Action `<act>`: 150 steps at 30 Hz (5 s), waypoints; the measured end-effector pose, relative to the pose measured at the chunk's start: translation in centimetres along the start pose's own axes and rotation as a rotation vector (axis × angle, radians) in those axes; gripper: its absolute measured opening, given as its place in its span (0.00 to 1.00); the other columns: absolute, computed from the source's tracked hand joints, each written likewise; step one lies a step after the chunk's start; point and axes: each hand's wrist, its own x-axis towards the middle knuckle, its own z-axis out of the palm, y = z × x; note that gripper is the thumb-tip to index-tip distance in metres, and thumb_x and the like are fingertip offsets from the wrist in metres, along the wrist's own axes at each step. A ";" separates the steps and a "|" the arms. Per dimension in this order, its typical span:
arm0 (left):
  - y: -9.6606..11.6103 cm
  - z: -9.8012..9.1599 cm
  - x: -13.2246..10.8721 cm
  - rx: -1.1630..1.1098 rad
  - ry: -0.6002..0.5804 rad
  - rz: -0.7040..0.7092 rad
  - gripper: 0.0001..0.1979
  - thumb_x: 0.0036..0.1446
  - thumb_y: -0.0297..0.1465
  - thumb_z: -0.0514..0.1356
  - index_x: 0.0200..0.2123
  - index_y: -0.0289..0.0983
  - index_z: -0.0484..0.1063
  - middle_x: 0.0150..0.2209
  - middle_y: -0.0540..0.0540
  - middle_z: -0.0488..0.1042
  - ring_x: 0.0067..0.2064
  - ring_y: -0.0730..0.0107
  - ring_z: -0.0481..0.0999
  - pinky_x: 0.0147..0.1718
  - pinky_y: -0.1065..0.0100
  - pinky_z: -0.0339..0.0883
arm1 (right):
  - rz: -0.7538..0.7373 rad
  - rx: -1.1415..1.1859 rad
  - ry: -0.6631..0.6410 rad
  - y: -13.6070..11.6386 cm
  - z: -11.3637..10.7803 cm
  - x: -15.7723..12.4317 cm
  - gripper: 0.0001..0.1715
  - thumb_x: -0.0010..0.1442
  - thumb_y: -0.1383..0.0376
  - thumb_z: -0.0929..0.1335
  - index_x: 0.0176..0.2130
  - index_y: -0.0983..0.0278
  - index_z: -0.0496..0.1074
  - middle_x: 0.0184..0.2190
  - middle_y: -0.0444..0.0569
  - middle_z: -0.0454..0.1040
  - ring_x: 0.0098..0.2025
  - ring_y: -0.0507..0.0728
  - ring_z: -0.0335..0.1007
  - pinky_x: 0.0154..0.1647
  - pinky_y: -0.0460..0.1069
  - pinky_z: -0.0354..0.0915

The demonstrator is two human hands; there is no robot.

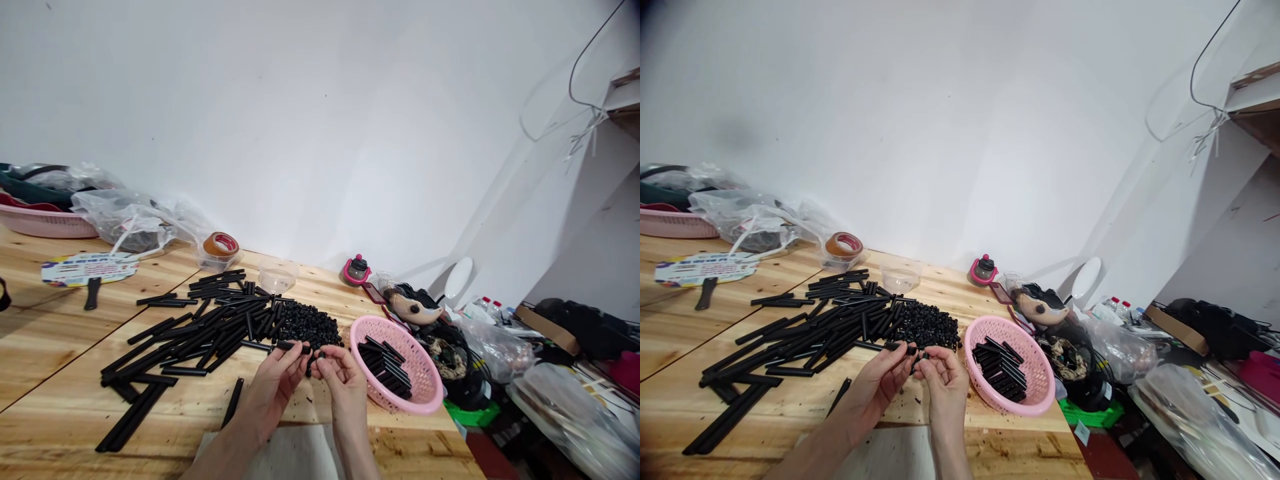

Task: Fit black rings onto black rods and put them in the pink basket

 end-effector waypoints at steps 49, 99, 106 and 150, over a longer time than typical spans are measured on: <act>-0.1 -0.2 0.0 0.173 -0.006 0.073 0.21 0.39 0.29 0.77 0.34 0.35 0.70 0.32 0.48 0.78 0.30 0.77 0.78 0.31 0.79 0.75 | -0.258 -0.216 0.003 1.1 -0.7 0.4 0.08 0.50 0.65 0.75 0.34 0.63 0.82 0.36 0.52 0.78 0.37 0.57 0.76 0.37 0.48 0.74; 0.6 0.1 -0.1 0.439 -0.037 0.221 0.22 0.37 0.40 0.75 0.30 0.37 0.70 0.23 0.50 0.77 0.27 0.71 0.76 0.30 0.74 0.71 | -0.280 -0.262 -0.017 0.5 -0.7 -0.1 0.06 0.52 0.63 0.75 0.32 0.62 0.82 0.35 0.53 0.78 0.37 0.59 0.76 0.35 0.49 0.74; 0.8 -0.5 0.2 0.552 -0.093 0.267 0.19 0.43 0.39 0.73 0.31 0.37 0.70 0.24 0.49 0.78 0.27 0.69 0.76 0.28 0.74 0.69 | -0.276 -0.283 -0.076 0.5 -0.9 -0.2 0.04 0.54 0.64 0.74 0.32 0.61 0.82 0.34 0.52 0.77 0.34 0.57 0.74 0.31 0.47 0.71; 0.7 -0.5 0.0 0.483 -0.112 0.207 0.19 0.46 0.40 0.72 0.34 0.38 0.68 0.22 0.55 0.73 0.28 0.72 0.75 0.33 0.72 0.73 | -0.398 -0.443 -0.088 0.4 -0.9 -0.4 0.06 0.58 0.68 0.71 0.34 0.60 0.81 0.35 0.51 0.78 0.37 0.56 0.75 0.34 0.45 0.71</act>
